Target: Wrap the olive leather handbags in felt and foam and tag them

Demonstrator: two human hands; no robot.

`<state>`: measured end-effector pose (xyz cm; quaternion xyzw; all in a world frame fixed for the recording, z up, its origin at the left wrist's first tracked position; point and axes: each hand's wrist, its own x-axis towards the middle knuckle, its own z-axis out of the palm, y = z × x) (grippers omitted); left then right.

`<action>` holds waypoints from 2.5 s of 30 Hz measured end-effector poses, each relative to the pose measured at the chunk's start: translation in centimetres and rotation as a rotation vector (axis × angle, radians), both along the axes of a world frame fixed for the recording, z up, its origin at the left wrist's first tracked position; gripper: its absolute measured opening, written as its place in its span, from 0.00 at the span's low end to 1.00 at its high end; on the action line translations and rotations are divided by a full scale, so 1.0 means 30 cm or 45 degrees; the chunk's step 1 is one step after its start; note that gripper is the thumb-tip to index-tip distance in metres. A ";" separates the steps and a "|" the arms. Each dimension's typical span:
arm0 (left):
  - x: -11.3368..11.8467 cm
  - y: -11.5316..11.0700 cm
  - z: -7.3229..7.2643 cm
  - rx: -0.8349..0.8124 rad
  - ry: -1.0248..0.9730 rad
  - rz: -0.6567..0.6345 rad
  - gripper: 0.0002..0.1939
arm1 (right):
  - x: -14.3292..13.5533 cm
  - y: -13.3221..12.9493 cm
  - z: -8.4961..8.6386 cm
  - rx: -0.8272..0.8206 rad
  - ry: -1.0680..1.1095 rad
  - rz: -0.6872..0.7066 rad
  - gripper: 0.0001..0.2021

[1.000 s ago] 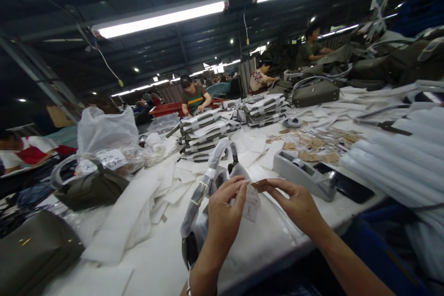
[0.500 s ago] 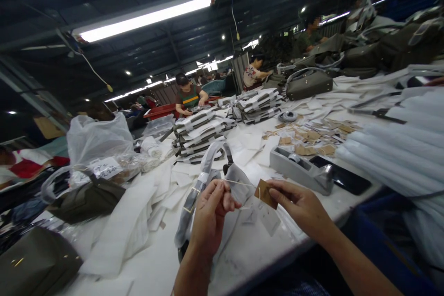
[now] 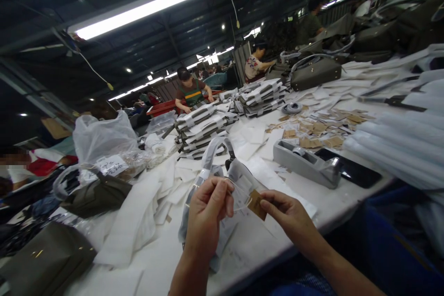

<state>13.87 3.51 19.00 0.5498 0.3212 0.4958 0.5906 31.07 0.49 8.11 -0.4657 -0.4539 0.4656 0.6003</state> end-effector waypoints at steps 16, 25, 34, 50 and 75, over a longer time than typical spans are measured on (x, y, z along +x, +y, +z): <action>-0.028 -0.016 0.035 -0.171 -0.168 -0.068 0.12 | 0.009 -0.041 0.001 0.772 -0.830 -0.451 0.09; 0.000 -0.051 0.039 -0.177 -0.301 -0.135 0.11 | -0.022 -0.064 0.001 0.613 -0.654 -0.099 0.16; -0.031 -0.106 0.002 -0.130 -0.070 -0.201 0.12 | -0.109 -0.064 0.047 0.116 0.083 0.445 0.18; -0.446 0.175 -0.087 0.147 0.778 0.112 0.12 | -0.223 0.112 0.082 -0.093 -0.345 0.379 0.19; -0.555 0.070 -0.250 -0.158 -0.199 0.059 0.14 | -0.277 0.015 0.076 0.189 -0.316 0.484 0.09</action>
